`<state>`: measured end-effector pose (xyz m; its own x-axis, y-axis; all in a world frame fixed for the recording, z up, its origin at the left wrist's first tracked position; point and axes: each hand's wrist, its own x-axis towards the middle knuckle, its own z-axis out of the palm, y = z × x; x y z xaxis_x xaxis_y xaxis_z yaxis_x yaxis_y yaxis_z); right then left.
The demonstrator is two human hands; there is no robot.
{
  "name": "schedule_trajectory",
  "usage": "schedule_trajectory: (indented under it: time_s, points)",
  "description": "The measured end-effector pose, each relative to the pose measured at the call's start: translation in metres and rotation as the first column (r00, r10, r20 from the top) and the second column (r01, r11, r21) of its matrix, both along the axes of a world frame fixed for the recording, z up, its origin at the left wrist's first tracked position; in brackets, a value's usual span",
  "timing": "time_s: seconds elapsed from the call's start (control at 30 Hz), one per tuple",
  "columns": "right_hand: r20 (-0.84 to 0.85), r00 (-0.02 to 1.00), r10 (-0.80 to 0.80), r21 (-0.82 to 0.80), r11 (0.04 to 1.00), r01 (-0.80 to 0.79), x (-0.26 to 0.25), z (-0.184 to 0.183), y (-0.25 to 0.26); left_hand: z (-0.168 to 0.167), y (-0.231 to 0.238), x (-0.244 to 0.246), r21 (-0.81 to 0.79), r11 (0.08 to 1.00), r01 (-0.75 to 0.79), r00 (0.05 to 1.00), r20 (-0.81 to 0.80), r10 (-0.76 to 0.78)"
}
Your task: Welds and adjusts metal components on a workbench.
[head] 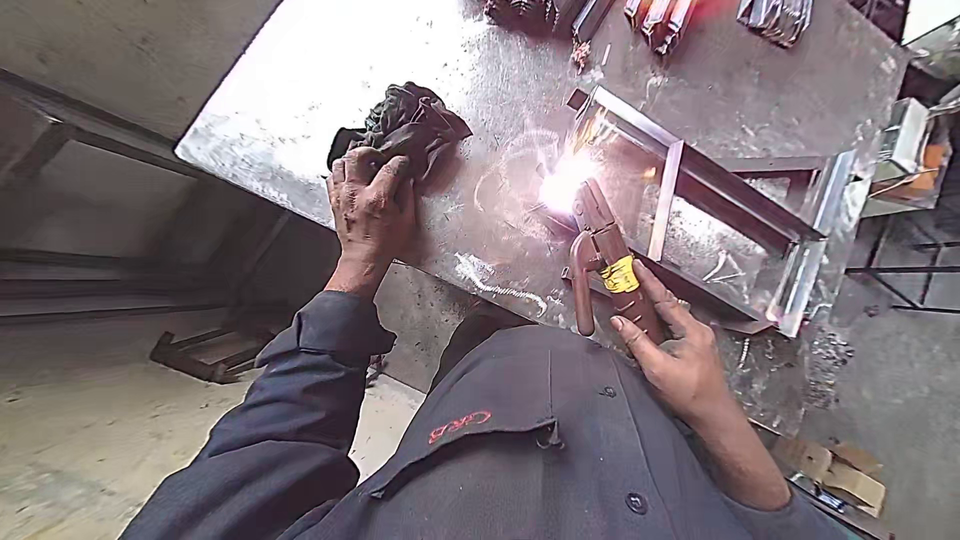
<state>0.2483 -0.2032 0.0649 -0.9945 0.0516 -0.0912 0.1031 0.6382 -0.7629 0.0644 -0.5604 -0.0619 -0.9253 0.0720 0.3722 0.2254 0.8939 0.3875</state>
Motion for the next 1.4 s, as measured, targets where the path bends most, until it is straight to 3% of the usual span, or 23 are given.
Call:
schedule_trajectory:
  time_s: [0.1, 0.33, 0.47, 0.67, 0.9, 1.4]
  points:
    - [0.002, 1.000, -0.021, 0.034, 0.999, 0.021, 0.000, 0.001, -0.001, -0.005, 0.000, -0.001, 0.002, 1.000, 0.008, 0.998, -0.055, -0.008]
    - [0.003, 0.999, 0.035, 0.020, 0.999, -0.035, -0.003, -0.004, 0.004, -0.003, 0.000, -0.002, -0.017, 1.000, -0.008, 1.000, -0.017, 0.008]
    - [0.000, 0.996, -0.086, -0.039, 0.996, 0.086, -0.006, 0.007, -0.003, 0.002, 0.001, 0.002, -0.005, 1.000, 0.010, 1.000, -0.009, -0.010]
    - [0.027, 0.988, -0.154, -0.179, 0.971, 0.156, -0.056, 0.023, 0.015, -0.001, 0.002, 0.000, -0.012, 0.999, -0.031, 0.999, 0.006, 0.032]
    - [0.053, 0.967, -0.248, -0.220, 0.942, 0.254, -0.100, 0.003, 0.022, -0.006, 0.000, -0.002, -0.007, 1.000, -0.025, 0.999, -0.026, 0.025]
    - [0.036, 0.972, -0.233, -0.075, 0.969, 0.236, -0.116, -0.021, 0.020, -0.003, -0.001, -0.001, 0.000, 1.000, -0.018, 1.000, 0.006, 0.018]
